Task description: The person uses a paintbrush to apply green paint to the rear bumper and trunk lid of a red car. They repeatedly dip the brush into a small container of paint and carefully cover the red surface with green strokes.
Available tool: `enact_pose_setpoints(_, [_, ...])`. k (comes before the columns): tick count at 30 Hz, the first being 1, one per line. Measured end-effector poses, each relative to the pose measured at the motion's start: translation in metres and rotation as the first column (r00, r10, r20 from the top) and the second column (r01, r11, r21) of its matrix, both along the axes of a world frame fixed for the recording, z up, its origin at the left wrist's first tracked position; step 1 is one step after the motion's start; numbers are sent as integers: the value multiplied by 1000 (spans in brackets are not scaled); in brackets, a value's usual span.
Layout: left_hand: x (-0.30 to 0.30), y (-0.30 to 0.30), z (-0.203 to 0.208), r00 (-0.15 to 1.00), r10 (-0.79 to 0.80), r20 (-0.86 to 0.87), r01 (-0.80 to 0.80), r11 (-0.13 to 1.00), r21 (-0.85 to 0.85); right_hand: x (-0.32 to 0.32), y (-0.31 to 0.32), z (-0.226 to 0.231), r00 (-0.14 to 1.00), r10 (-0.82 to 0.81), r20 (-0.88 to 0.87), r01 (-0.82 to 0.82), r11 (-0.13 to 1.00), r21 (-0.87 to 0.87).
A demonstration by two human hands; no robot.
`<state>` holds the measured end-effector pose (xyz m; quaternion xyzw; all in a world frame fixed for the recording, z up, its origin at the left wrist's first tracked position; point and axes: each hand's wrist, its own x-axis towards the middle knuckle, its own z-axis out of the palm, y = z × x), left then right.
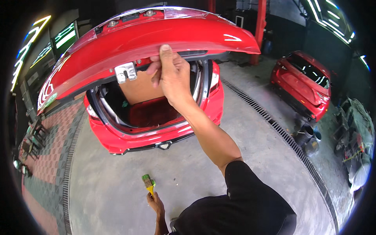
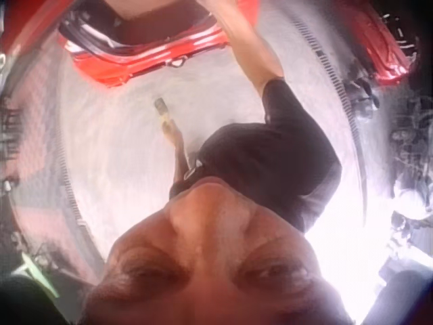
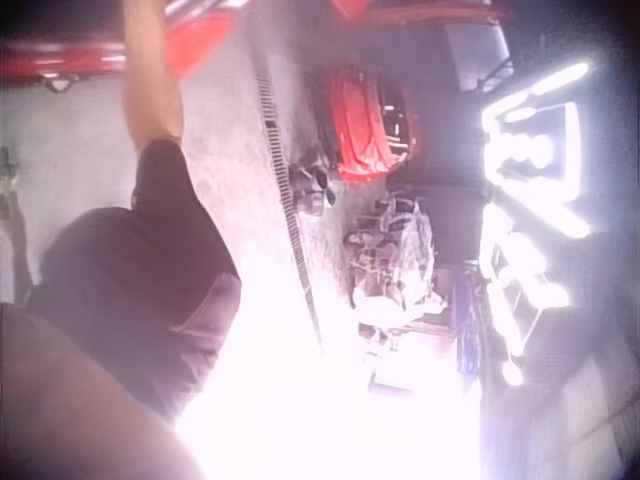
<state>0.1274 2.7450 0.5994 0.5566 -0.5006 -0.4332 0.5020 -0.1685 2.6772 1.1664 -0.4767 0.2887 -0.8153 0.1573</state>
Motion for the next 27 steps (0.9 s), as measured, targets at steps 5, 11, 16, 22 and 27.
enact_pose_setpoints(5, [-43, 40, 57, 994, 65, -88, -60, 996, 60, -22, 18, 9, 997, 63, -41, -59, 993, 103])
enact_pose_setpoints(11, [-56, 77, 95, 995, 98, 0, -98, 994, -47, -81, 47, 1, 993, -113, 30, 110, 990, 87])
enact_pose_setpoints(16, [-53, 102, 96, 991, 129, 26, -129, 991, -30, -95, 44, 6, 988, -156, -19, 157, 986, 58])
enact_pose_setpoints(22, [-61, 123, 109, 992, 119, -42, -119, 993, 3, -104, 37, 56, 993, -115, -18, 116, 993, 36])
enact_pose_setpoints(27, [-53, 134, 93, 983, 166, -74, -167, 986, -8, -110, 24, 110, 998, -52, -28, 50, 996, -69])
